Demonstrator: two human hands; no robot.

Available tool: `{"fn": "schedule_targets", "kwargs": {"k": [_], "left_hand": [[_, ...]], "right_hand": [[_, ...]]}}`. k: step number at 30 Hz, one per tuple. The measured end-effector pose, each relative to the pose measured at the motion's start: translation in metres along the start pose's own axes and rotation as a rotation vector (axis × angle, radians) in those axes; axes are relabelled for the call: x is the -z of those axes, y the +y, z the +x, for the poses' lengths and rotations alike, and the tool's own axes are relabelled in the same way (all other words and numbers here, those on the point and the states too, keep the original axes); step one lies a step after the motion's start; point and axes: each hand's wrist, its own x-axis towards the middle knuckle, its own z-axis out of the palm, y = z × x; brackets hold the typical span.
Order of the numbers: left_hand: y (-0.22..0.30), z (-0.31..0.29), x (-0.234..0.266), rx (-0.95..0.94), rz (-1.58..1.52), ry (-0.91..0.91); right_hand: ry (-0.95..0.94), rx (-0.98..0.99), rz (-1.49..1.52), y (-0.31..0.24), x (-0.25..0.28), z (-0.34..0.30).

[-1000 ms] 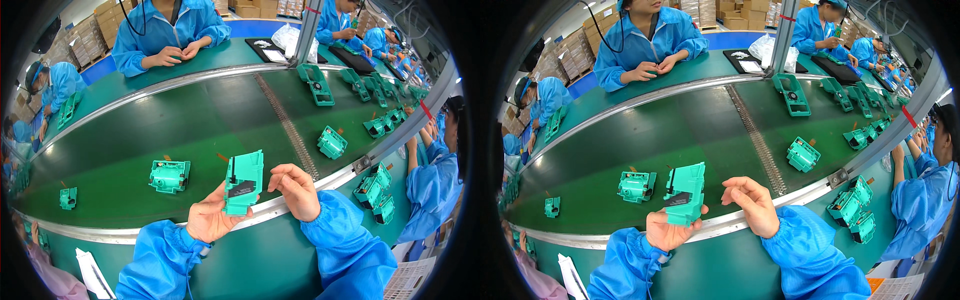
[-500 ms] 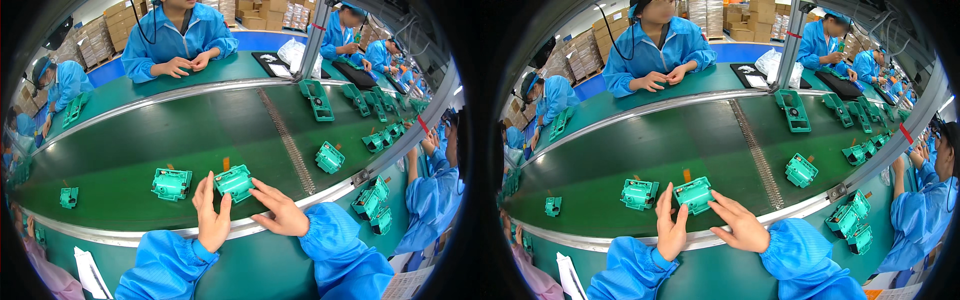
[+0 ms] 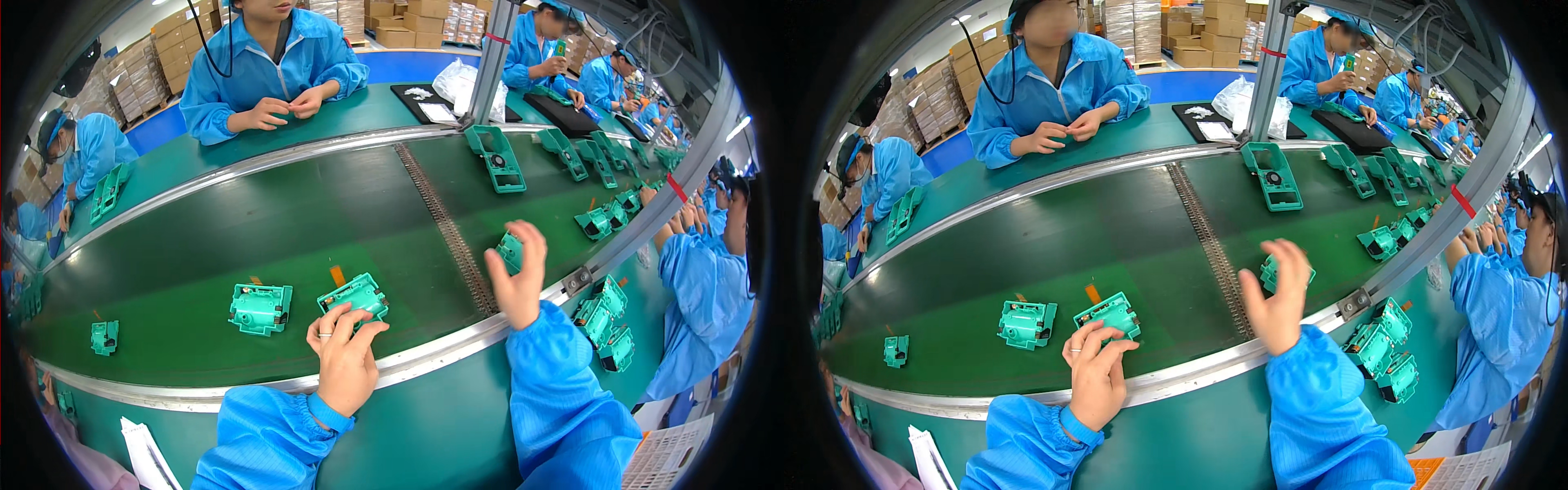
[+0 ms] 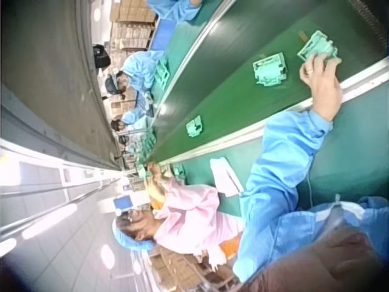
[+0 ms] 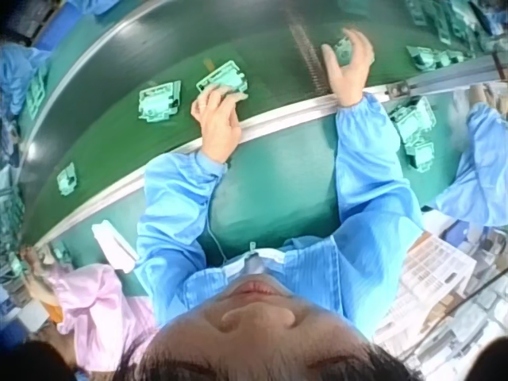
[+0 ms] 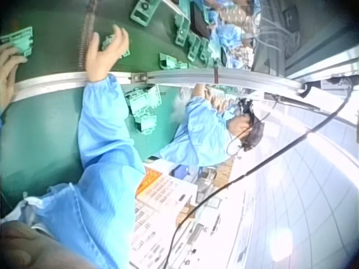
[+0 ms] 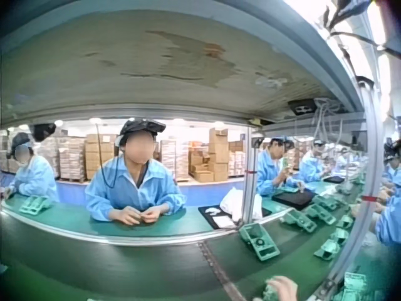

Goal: The person assembles electronic components into green plastic housings by hand on a conveyor belt assembly line.

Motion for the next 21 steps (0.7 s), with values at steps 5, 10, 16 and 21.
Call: {"fn": "schedule_targets", "kwargs": {"k": [5, 10, 16, 21], "left_hand": [[-0.001, 0.006, 0.0, 0.034, -0.042, 0.086], [-0.008, 0.008, -0.001, 0.123, -0.056, 0.159], [0.008, 0.013, 0.002, 0.022, -0.047, 0.338], [0.016, -0.003, -0.002, -0.107, -0.572, 0.055]], "right_hand": [[-0.101, -0.227, -0.228, 0.04, 0.019, 0.003], [-0.431, -0.365, -0.161, 0.047, 0.032, 0.008], [-0.361, -0.331, -0.146, 0.032, 0.026, 0.009], [-0.287, -0.096, 0.122, -0.011, 0.018, 0.001]]}}
